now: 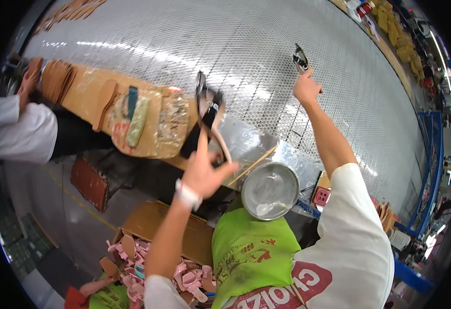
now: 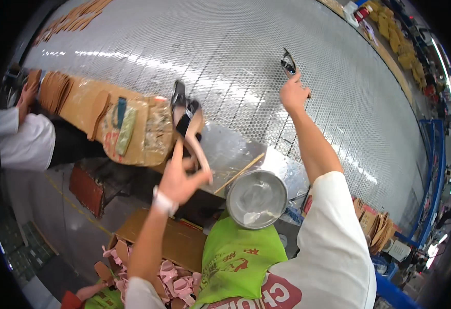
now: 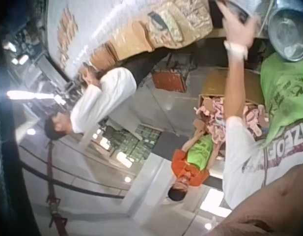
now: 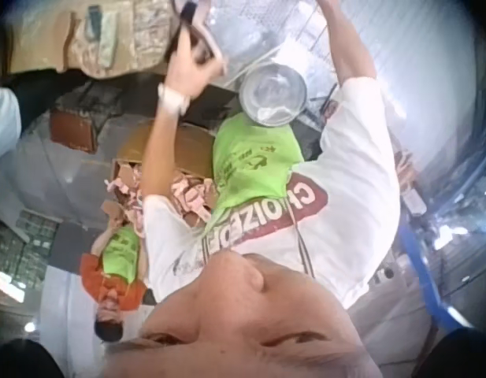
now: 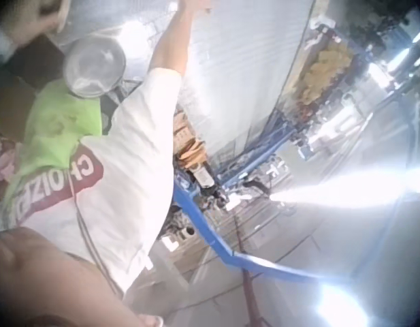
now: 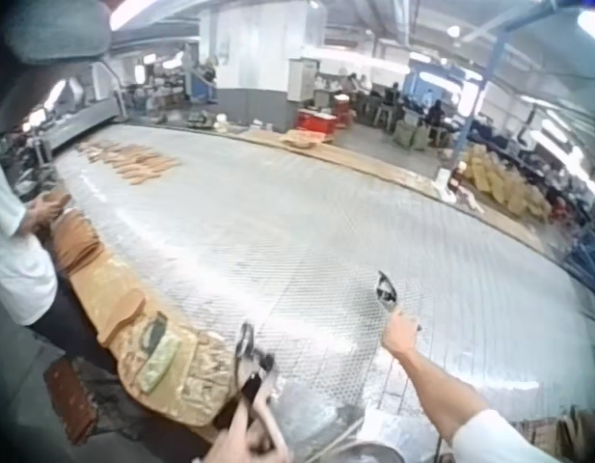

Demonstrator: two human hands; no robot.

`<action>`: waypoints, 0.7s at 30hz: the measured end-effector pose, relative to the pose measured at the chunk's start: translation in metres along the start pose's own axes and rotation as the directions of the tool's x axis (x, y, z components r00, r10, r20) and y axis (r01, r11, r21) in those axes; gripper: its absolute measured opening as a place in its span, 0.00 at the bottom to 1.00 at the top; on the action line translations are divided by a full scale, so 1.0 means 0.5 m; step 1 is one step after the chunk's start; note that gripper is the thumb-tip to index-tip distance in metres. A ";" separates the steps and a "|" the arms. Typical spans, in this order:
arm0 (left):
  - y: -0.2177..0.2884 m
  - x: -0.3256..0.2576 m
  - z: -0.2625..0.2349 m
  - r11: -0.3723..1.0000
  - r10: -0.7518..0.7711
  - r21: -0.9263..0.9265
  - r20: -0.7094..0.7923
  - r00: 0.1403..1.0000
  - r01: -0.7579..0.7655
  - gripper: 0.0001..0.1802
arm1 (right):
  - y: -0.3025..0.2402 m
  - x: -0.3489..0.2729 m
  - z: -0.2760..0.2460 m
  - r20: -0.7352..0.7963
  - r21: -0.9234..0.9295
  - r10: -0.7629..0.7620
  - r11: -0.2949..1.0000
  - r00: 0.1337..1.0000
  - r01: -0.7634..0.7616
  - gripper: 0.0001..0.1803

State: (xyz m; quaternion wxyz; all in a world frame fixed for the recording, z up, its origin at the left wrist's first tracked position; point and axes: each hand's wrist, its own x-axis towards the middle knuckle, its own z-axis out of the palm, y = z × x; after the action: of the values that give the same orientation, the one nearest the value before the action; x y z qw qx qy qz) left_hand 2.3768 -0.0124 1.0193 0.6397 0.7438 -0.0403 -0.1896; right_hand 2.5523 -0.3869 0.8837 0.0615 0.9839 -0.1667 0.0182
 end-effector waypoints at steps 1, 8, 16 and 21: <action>-0.004 0.104 0.004 0.957 -0.076 0.286 0.066 0.995 0.054 0.55 | 0.008 0.013 0.031 -0.057 -0.058 -0.017 0.998 0.998 0.014 0.30; -0.078 0.569 0.192 0.405 -0.136 0.914 0.055 0.989 0.005 0.40 | -0.016 -0.018 -0.035 0.341 0.133 -0.133 0.987 0.930 0.093 0.25; -0.211 0.659 0.278 0.349 0.089 0.937 -0.026 0.996 -0.007 0.19 | 0.094 -0.069 0.085 0.114 0.557 -0.271 0.814 0.956 0.164 0.16; -0.322 0.653 0.240 0.335 0.234 0.920 0.127 0.964 -0.203 0.10 | -0.027 -0.163 0.075 -0.036 0.554 -0.154 0.820 0.987 0.148 0.15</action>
State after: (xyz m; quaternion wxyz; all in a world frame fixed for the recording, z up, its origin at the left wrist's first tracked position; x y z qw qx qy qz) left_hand 2.6093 -0.1950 0.7753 0.1315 0.9636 -0.2299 -0.0365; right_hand 2.4804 -0.3527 0.8402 -0.2258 0.9696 -0.0761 0.0560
